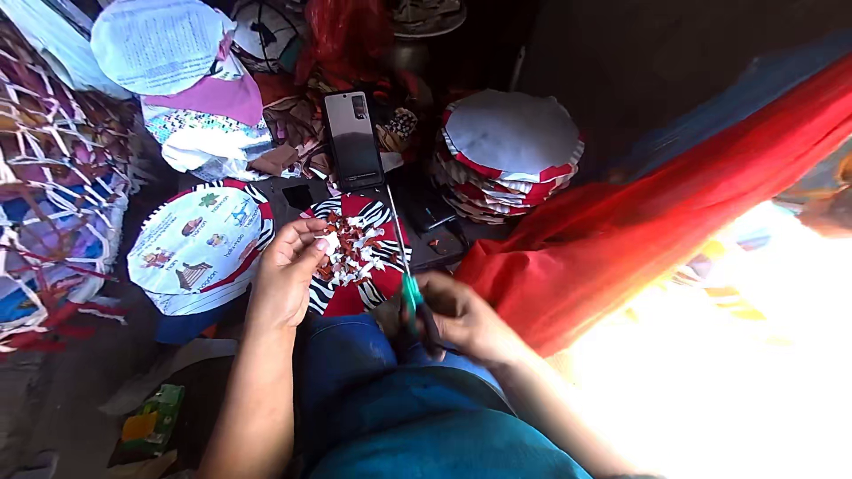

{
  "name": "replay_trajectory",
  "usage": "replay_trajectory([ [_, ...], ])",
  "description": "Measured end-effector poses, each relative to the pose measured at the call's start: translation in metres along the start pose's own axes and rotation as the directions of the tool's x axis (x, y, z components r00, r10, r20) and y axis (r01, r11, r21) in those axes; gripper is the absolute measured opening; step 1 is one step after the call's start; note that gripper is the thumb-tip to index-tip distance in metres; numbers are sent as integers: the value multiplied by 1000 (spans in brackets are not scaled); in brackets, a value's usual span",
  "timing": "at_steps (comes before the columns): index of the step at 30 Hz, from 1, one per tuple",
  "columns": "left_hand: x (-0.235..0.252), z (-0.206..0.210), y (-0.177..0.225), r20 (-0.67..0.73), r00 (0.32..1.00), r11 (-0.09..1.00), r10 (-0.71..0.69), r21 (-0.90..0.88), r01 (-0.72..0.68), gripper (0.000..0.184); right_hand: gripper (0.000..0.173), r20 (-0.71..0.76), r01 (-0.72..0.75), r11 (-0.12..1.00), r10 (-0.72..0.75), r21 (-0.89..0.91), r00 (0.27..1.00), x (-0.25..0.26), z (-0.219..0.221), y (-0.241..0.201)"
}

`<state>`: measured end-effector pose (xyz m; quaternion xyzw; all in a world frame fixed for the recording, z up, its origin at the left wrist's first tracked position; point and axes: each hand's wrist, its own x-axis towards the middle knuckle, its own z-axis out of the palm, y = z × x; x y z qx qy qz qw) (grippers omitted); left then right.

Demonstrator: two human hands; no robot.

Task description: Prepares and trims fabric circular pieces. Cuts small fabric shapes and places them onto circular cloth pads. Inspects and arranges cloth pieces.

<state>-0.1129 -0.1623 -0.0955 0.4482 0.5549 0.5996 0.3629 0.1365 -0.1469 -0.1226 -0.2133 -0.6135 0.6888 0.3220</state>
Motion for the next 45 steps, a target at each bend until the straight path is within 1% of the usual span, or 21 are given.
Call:
replay_trajectory([
  [1,0,2,0,-2,1000,1000,5,-23,-5,27,32,149,-52,975,20,214,989,-5,4,12],
  [2,-1,5,1,-7,1000,999,10,-37,-10,27,34,264,-111,933,19,341,964,-9,7,23],
  [3,-2,7,1,-9,1000,999,13,-39,-13,27,37,343,-156,904,11,398,939,-11,10,31],
  [5,-4,13,2,-10,1000,999,19,-32,-20,26,38,422,-198,892,8,407,906,-13,17,40],
  [8,-8,19,4,4,999,999,41,-35,-41,26,38,402,-157,913,-8,376,916,-11,25,47],
  [11,-11,19,5,30,997,997,66,-50,-65,27,59,411,-119,905,-66,408,909,-6,23,54],
  [14,-13,19,7,41,999,997,35,-63,-33,30,64,390,-106,899,-75,424,918,0,22,51],
  [16,-14,19,6,27,999,998,31,-58,-29,32,62,374,-85,903,-87,422,923,4,22,50],
  [19,-12,17,5,18,1000,998,15,-60,-14,37,48,337,-51,901,-108,431,935,7,25,49],
  [21,-12,15,4,50,999,997,-14,-77,18,38,41,304,-35,898,-111,438,946,10,26,48],
  [23,-12,13,1,118,992,987,-38,-149,56,40,38,289,-28,893,-116,450,950,12,26,49],
  [26,-11,10,-2,198,977,959,-77,-252,127,42,35,279,-23,880,-126,475,952,14,27,51],
  [31,-10,7,-4,214,971,960,-109,-229,159,40,38,276,-15,871,-138,491,951,17,27,50],
  [34,-9,7,-4,166,979,979,-114,-151,140,37,37,255,-21,865,-125,502,959,18,27,50],
  [37,-8,7,-6,79,993,996,-83,-32,85,34,25,202,-14,871,-98,491,974,19,27,53],
  [40,-7,6,-8,14,999,998,-52,-21,52,29,24,188,-34,888,-60,458,980,17,26,57],
  [41,-6,6,-9,5,999,999,-35,-29,36,26,31,208,-51,910,-39,411,977,15,26,59],
  [42,-6,5,-9,2,1000,999,-21,-39,21,24,47,233,-79,932,-7,354,972,13,25,60],
  [43,-6,5,-8,9,1000,999,-14,-42,15,24,59,254,-102,947,23,305,967,11,25,61],
  [44,-7,5,-8,18,1000,999,-12,-38,12,24,65,262,-111,961,42,254,964,10,25,61],
  [45,-7,6,-7,29,999,999,-16,-29,17,24,66,258,-100,975,47,199,965,10,25,60],
])
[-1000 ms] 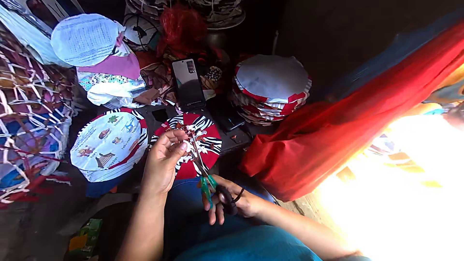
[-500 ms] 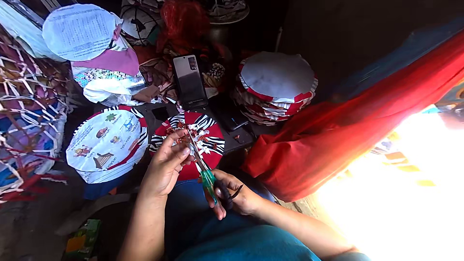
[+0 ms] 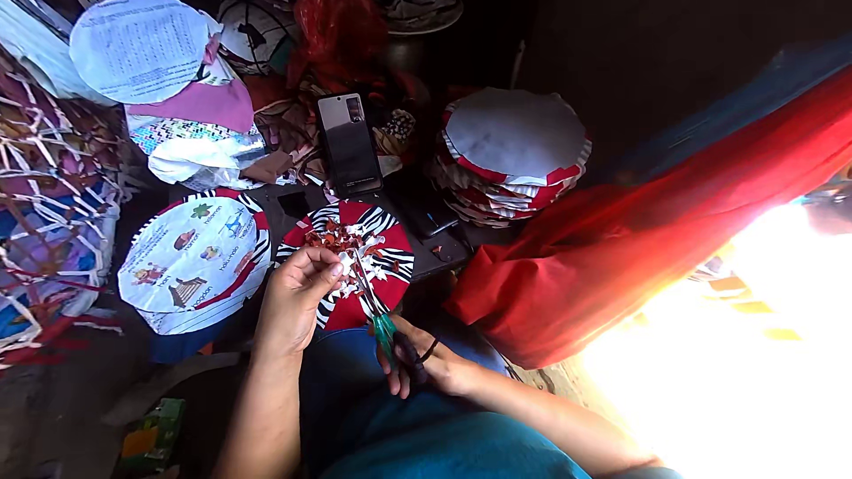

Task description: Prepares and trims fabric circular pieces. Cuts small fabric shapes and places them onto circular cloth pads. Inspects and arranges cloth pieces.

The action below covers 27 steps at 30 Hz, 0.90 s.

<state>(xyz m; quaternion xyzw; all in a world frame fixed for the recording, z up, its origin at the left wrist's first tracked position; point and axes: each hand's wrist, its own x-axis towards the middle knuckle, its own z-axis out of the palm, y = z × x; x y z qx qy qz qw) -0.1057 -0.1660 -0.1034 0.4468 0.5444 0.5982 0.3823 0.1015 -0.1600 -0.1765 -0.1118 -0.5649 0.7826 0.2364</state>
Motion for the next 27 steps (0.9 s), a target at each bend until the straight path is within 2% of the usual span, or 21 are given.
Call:
replay_trajectory([
  [5,-3,4,2,16,1000,996,-22,92,21,25,52,-27,46,978,-53,-205,998,3,0,-6],
  [12,2,0,1,18,1000,965,-17,262,12,40,37,-107,87,986,-103,-145,989,3,2,-3],
  [19,16,-1,5,80,994,917,-74,398,36,48,34,-185,54,975,-95,-216,978,2,4,-4],
  [22,18,0,5,93,993,896,-75,443,26,47,29,-202,21,984,-57,-175,978,1,3,-5],
  [27,21,1,4,88,991,861,-105,507,46,44,22,-121,-19,998,25,52,992,-1,-4,-5],
])
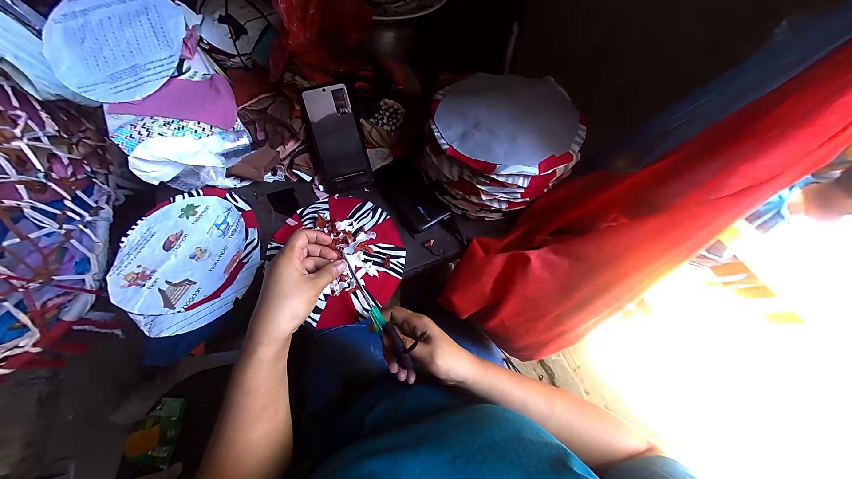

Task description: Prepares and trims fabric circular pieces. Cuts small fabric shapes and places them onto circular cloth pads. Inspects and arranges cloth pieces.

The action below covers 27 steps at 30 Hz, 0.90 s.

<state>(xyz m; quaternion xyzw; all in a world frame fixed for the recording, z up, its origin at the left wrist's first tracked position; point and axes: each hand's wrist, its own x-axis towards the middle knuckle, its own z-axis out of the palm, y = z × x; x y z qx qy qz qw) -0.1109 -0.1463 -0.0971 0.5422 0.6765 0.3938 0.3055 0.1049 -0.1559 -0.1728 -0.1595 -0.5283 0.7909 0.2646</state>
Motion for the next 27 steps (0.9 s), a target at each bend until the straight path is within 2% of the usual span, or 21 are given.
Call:
replay_trajectory([
  [3,0,1,3,31,999,1000,-12,10,11,44,35,77,-22,1000,20,21,997,-1,-4,4],
  [9,-2,0,6,71,997,1000,7,19,-8,50,25,-14,55,998,-55,-22,998,-1,0,0],
  [14,1,-1,3,47,999,999,11,50,-14,51,25,-138,68,983,-93,-172,986,0,3,0],
  [17,2,-2,3,20,999,986,41,160,-44,39,22,-110,32,996,-41,-81,993,-2,1,-1],
  [20,0,2,8,2,996,949,87,303,-83,21,26,-53,68,994,-72,-82,996,-8,-2,-4],
  [22,-1,9,10,-17,988,915,156,380,-138,16,29,-93,95,985,-109,-145,990,-13,-3,-10],
  [24,-2,18,10,-9,964,875,265,422,-236,15,32,-181,112,948,-171,-298,969,-18,-5,-20],
  [26,-2,28,8,50,934,829,354,446,-338,17,38,-291,42,812,-257,-582,922,-23,-11,-31],
  [27,-1,32,8,87,922,808,377,456,-374,18,42,-334,-39,693,-297,-720,894,-26,-14,-38],
])
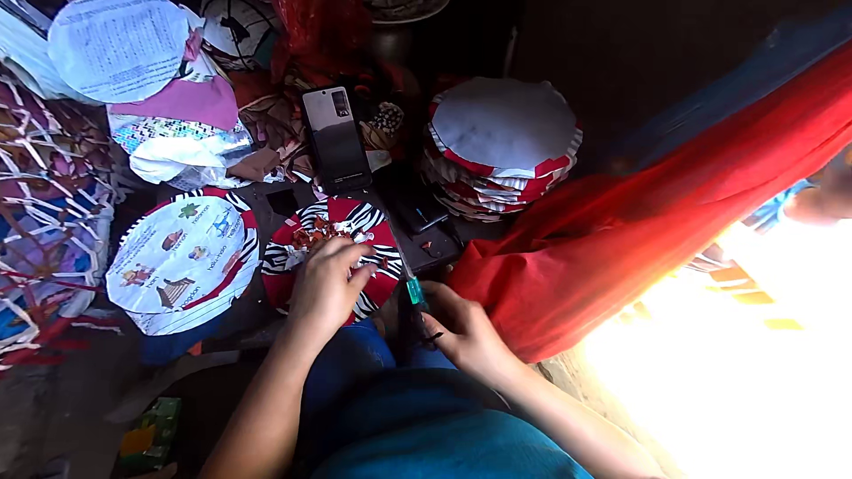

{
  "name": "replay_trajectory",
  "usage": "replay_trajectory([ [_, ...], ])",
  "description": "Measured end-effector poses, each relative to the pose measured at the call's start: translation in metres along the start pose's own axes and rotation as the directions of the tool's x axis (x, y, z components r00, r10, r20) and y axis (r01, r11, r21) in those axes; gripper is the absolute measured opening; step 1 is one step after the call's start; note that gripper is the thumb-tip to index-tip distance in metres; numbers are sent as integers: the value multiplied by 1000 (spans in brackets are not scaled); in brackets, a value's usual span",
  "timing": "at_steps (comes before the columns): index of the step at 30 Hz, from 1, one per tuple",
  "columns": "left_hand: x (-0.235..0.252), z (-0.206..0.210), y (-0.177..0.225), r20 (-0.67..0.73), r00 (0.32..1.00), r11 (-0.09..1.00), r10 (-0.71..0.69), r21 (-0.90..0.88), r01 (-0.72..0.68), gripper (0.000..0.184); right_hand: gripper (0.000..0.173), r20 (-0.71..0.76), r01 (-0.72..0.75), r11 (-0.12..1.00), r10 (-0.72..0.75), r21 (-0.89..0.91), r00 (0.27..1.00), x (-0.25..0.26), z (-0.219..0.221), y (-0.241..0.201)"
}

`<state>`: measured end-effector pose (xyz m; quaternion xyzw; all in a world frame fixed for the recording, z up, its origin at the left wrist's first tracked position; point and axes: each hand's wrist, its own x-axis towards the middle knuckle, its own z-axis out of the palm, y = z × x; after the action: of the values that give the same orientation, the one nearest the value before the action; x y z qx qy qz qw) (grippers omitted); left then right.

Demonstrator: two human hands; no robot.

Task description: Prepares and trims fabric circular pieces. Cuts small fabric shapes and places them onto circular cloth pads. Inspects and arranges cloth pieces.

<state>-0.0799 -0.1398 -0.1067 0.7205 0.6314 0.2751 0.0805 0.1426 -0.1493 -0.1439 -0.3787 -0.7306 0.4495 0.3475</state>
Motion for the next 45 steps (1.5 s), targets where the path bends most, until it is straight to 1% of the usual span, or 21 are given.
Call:
replay_trajectory([
  [1,2,4,2,22,999,999,25,19,-25,20,45,-65,10,981,-23,-192,998,3,-7,-3],
  [2,4,9,4,41,998,998,42,37,-43,21,45,-131,23,935,-74,-355,989,6,-12,-6],
  [4,6,16,6,65,996,994,67,82,-72,15,43,-209,22,813,-175,-582,962,16,-18,-9],
  [6,9,21,6,58,994,987,93,128,-100,8,47,-226,-15,712,-203,-702,953,29,-23,-13],
  [8,12,21,3,37,994,983,100,151,-104,7,51,-235,-71,659,-164,-749,958,41,-27,-19],
  [9,14,19,2,24,996,984,90,152,-93,8,49,-237,-103,638,-128,-764,963,49,-28,-22],
  [12,18,10,-5,-5,999,989,34,147,-33,13,30,-237,-180,584,-23,-791,971,73,-32,-26],
  [14,20,5,-10,-24,999,989,25,149,-21,15,25,-229,-187,565,-3,-803,973,88,-33,-25],
  [16,20,1,-15,-40,999,991,32,132,-27,17,25,-221,-219,565,65,-796,973,101,-32,-29],
  [21,18,-20,-35,-92,995,997,39,66,-33,23,27,-212,-243,556,121,-795,970,116,-26,-28],
  [25,10,-39,-57,-135,989,997,-62,38,67,22,24,-227,-231,551,77,-802,971,116,-24,-24],
  [27,9,-41,-65,-145,987,997,-75,23,79,21,23,-238,-194,553,-9,-810,971,111,-20,-26],
  [29,11,-40,-67,-123,989,997,-78,3,79,20,22,-224,-83,597,-165,-798,961,108,-8,-30],
  [30,13,-37,-68,-105,992,997,-74,-3,74,19,20,-185,-2,638,-220,-770,958,108,0,-31],
  [32,19,-33,-68,-65,995,997,-78,-3,78,18,19,-73,159,737,-272,-657,960,116,19,-33],
  [34,25,-31,-71,-22,993,994,-112,16,112,18,21,2,254,775,-310,-578,951,131,40,-29],
  [36,26,-33,-74,7,986,986,-167,22,167,18,25,54,283,771,-308,-571,950,146,54,-27],
  [39,21,-42,-77,-7,974,974,-224,-36,224,18,20,133,271,756,-240,-596,962,156,61,-26],
  [40,17,-46,-78,-13,972,970,-235,-57,234,19,18,134,256,754,-221,-605,966,156,60,-26],
  [43,10,-50,-81,-47,976,974,-211,-94,206,17,10,95,200,775,-179,-599,979,154,50,-29],
  [45,11,-47,-80,-31,983,980,-183,-85,180,16,12,78,187,801,-174,-569,982,152,44,-31],
])
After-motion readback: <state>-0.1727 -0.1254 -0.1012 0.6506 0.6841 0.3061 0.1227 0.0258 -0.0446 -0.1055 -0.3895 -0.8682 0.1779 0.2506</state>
